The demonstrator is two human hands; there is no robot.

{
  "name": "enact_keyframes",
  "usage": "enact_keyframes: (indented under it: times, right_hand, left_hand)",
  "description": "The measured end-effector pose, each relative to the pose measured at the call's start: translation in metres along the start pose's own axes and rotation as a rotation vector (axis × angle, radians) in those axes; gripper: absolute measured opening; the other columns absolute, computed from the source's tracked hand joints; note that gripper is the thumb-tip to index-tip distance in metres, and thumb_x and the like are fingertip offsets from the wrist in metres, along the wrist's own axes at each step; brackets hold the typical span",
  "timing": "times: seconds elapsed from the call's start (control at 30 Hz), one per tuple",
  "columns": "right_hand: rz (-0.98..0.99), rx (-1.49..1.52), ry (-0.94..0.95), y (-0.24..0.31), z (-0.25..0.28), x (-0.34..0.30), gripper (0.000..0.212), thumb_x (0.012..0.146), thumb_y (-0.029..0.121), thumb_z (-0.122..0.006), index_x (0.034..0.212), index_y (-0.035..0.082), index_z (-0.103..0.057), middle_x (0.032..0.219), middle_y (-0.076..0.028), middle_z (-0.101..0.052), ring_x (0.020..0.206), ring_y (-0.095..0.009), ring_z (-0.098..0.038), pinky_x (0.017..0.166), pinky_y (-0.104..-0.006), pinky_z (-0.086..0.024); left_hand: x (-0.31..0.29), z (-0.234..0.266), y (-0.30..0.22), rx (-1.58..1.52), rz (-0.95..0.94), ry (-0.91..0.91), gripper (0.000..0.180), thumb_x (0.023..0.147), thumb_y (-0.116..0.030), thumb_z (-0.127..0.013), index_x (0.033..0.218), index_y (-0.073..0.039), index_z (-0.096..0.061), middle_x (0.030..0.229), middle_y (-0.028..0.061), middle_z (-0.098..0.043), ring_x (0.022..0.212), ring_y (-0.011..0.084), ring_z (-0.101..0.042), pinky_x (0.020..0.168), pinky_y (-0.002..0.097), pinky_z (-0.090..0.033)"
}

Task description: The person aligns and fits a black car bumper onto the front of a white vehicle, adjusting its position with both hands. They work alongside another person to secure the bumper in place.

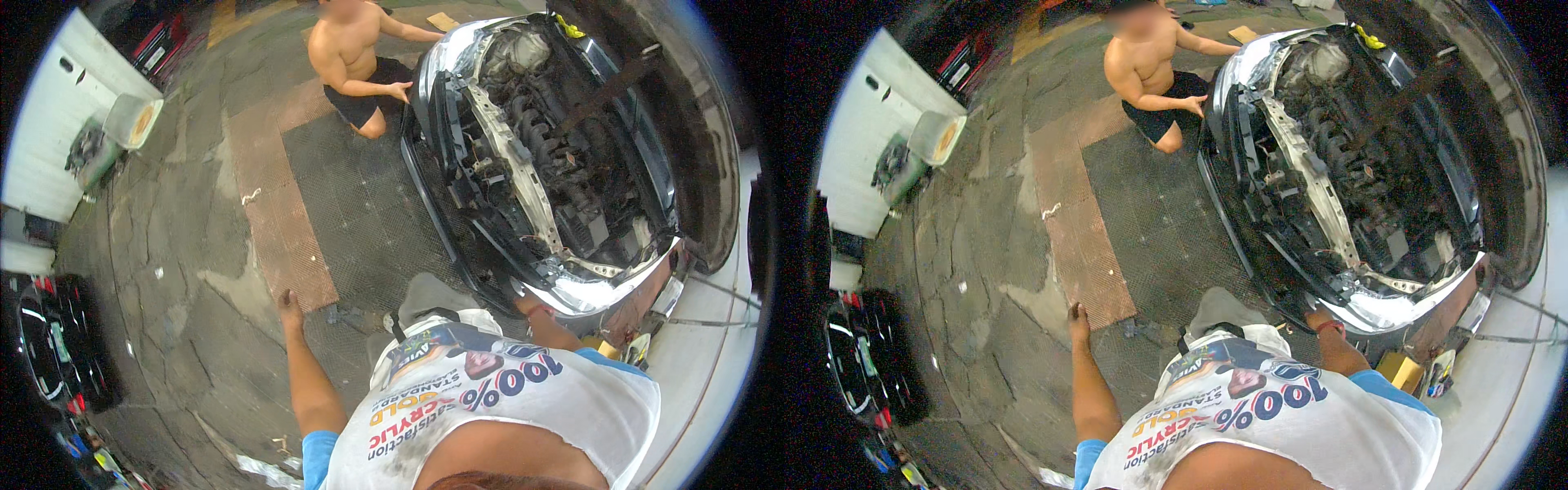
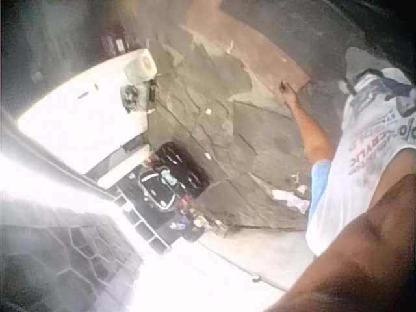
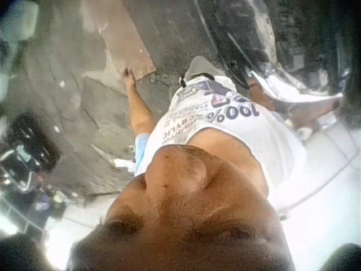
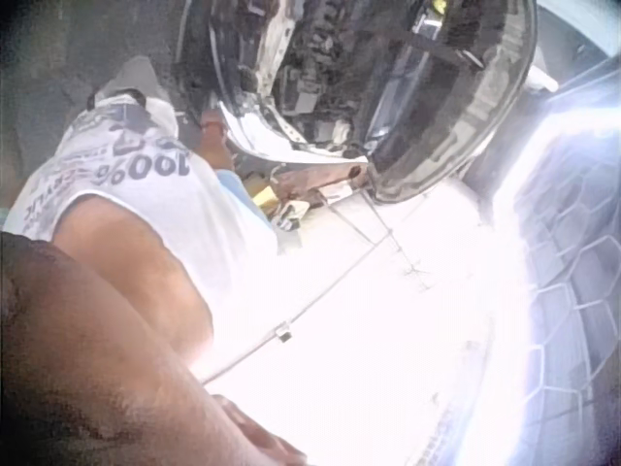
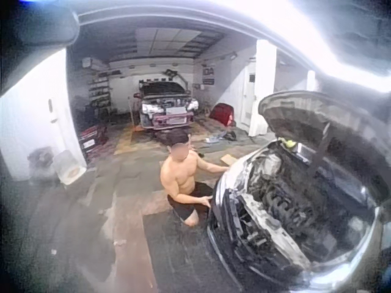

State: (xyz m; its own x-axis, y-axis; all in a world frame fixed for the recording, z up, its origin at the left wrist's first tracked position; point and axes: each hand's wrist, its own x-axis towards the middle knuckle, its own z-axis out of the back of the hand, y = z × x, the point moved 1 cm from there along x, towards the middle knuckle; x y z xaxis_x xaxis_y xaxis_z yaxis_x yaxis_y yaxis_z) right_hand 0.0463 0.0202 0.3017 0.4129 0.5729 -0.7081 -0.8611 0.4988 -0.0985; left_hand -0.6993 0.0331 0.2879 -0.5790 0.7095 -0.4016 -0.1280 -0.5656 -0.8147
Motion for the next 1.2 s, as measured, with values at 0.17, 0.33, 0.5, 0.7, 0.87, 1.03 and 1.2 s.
enact_keyframes:
  times: [0.17, 0.33, 0.5, 0.7, 0.87, 1.03, 1.2]
  right_hand:
    - [0.056, -0.033, 0.171, 0.128, 0.086, -0.048, 0.054, 0.097, 0.045, -0.048, 0.132, 0.006, -0.062, 0.138, -0.024, -0.059, 0.126, -0.039, -0.059, 0.107, -0.0478, -0.046]
    - [0.031, -0.052, 0.244, 0.173, 0.034, 0.07, 0.047, 0.097, 0.039, -0.05, 0.126, 0.006, -0.067, 0.133, -0.023, -0.062, 0.124, -0.039, -0.061, 0.104, -0.0474, -0.048]
    - [0.187, -0.08, 0.019, 0.279, 0.089, 0.207, 0.041, 0.097, 0.034, -0.052, 0.119, 0.005, -0.071, 0.128, -0.022, -0.066, 0.121, -0.038, -0.062, 0.101, -0.0469, -0.05]
    - [0.216, 0.347, -0.06, 0.581, 0.292, 0.15, 0.063, 0.095, 0.049, -0.056, 0.138, 0.002, -0.055, 0.137, -0.026, -0.059, 0.127, -0.044, -0.056, 0.108, -0.048, -0.044]
    - [0.065, 0.486, -0.09, 0.605, 0.304, 0.168, 0.063, 0.094, 0.045, -0.061, 0.138, 0.0, -0.056, 0.138, -0.026, -0.058, 0.13, -0.043, -0.054, 0.109, -0.0451, -0.043]
    - [-0.221, 0.568, -0.089, 0.642, 0.249, 0.154, 0.06, 0.093, 0.047, -0.063, 0.136, 0.006, -0.059, 0.137, -0.025, -0.06, 0.128, -0.041, -0.057, 0.106, -0.047, -0.045]
    - [-0.405, 0.314, 0.113, 0.671, 0.159, 0.084, 0.062, 0.091, 0.047, -0.063, 0.137, 0.006, -0.059, 0.141, -0.024, -0.057, 0.13, -0.042, -0.055, 0.11, -0.0463, -0.043]
  left_hand:
    - [0.066, -0.011, -0.041, 0.236, 0.053, 0.052, 0.057, 0.103, -0.035, -0.056, 0.139, 0.008, -0.052, 0.143, 0.0261, -0.054, 0.135, 0.0384, -0.05, 0.113, 0.0422, -0.038]
    - [0.072, -0.035, 0.018, 0.409, 0.268, 0.338, 0.061, 0.102, -0.039, -0.056, 0.138, 0.009, -0.052, 0.14, 0.0255, -0.056, 0.131, 0.0356, -0.053, 0.109, 0.0418, -0.04]
    - [0.126, -0.037, 0.001, 0.291, 0.62, 0.404, 0.056, 0.1, -0.039, -0.059, 0.135, 0.004, -0.054, 0.131, 0.0202, -0.059, 0.119, 0.0304, -0.056, 0.098, 0.0397, -0.043]
    - [0.298, 0.032, -0.063, 0.002, 0.594, 0.181, 0.05, 0.099, -0.039, -0.063, 0.13, 0.0, -0.057, 0.121, 0.0139, -0.064, 0.105, 0.0241, -0.059, 0.085, 0.0372, -0.047]
    - [0.462, -0.003, -0.112, -0.089, 0.464, 0.283, 0.047, 0.097, -0.04, -0.066, 0.128, -0.005, -0.059, 0.112, 0.0087, -0.066, 0.093, 0.0189, -0.061, 0.074, 0.0349, -0.049]
    - [0.67, 0.024, -0.199, 0.188, 0.373, 0.424, 0.049, 0.097, -0.044, -0.066, 0.131, -0.009, -0.059, 0.106, 0.0056, -0.068, 0.088, 0.0162, -0.062, 0.071, 0.0323, -0.048]
    - [0.849, 0.046, -0.27, 0.312, 0.287, 0.483, 0.042, 0.098, -0.044, -0.064, 0.124, -0.011, -0.062, 0.107, 0.0017, -0.069, 0.087, 0.0162, -0.063, 0.07, 0.0319, -0.046]
